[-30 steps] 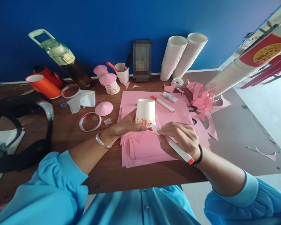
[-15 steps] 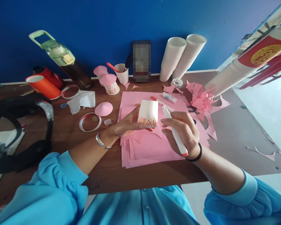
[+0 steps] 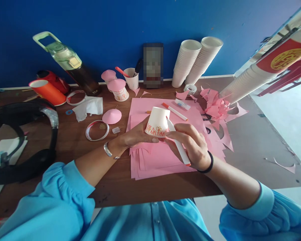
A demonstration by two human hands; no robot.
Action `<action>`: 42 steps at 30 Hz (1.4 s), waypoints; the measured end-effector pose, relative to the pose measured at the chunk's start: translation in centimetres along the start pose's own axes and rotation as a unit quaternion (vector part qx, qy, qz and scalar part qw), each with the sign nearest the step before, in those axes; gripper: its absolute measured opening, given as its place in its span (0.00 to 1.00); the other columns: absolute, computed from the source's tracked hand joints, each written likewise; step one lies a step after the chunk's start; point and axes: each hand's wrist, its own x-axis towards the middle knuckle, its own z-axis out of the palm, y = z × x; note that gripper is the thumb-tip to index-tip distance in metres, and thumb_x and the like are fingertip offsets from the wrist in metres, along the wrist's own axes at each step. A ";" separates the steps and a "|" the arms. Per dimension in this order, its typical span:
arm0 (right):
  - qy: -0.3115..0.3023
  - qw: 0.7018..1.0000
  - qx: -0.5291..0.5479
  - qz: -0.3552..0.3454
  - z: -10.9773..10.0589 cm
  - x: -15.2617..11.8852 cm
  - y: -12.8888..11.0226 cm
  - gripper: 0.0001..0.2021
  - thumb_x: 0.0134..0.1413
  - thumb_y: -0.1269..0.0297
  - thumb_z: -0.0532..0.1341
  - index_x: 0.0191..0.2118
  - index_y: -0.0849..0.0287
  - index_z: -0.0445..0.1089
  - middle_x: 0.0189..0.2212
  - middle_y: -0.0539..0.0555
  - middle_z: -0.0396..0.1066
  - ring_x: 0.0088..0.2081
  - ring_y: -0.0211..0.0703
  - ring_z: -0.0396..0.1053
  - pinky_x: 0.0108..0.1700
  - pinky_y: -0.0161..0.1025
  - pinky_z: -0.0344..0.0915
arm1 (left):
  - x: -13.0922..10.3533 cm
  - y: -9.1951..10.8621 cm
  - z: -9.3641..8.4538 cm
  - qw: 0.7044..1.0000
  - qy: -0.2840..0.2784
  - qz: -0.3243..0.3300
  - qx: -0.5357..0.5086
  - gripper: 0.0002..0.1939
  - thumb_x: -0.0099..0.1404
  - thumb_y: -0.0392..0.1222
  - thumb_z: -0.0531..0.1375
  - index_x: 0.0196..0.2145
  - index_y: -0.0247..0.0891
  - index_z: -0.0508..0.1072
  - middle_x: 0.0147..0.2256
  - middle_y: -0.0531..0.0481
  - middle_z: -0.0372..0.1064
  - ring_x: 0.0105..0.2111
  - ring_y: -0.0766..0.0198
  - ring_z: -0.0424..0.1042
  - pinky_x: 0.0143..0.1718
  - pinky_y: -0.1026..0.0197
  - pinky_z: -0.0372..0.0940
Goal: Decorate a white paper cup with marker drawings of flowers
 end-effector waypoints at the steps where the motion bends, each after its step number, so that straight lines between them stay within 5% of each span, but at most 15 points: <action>1: 0.000 1.000 0.005 -0.001 -0.1 0.0 0.0 0.13 0.67 0.71 0.67 0.54 0.57 0.71 0.41 0.55 0.74 0.38 0.41 0.77 0.35 0.35 0.75 | 0.0 0.0 0.0 1.000 0.000 0.000 0.001 0.30 0.57 0.43 0.77 0.56 0.41 0.75 0.47 0.44 0.79 0.47 0.52 0.80 0.51 0.49 0.76; 10: 0.030 0.995 0.099 -0.003 -0.4 0.4 -0.1 0.12 0.67 0.74 0.63 0.54 0.62 0.69 0.33 0.55 0.78 0.32 0.43 0.77 0.32 0.39 0.76 | -0.2 -0.8 -1.1 0.999 -0.004 0.024 0.042 0.25 0.62 0.48 0.74 0.55 0.42 0.78 0.50 0.42 0.79 0.47 0.54 0.80 0.50 0.51 0.76; 17: 0.017 0.998 0.064 -0.015 -0.8 0.8 -0.4 0.08 0.65 0.75 0.64 0.47 0.59 0.71 0.32 0.53 0.77 0.29 0.40 0.77 0.30 0.36 0.76 | 0.1 0.1 -0.1 0.999 0.001 0.033 0.023 0.26 0.61 0.46 0.75 0.54 0.42 0.75 0.48 0.44 0.79 0.45 0.56 0.79 0.47 0.54 0.75; 42: 0.016 0.999 0.047 -0.023 -0.5 0.8 -0.5 0.10 0.64 0.77 0.64 0.48 0.59 0.71 0.31 0.52 0.78 0.30 0.40 0.79 0.32 0.35 0.79 | 0.0 -0.1 -0.2 0.999 -0.002 0.007 0.038 0.25 0.61 0.48 0.75 0.54 0.42 0.77 0.48 0.43 0.78 0.46 0.54 0.78 0.50 0.50 0.73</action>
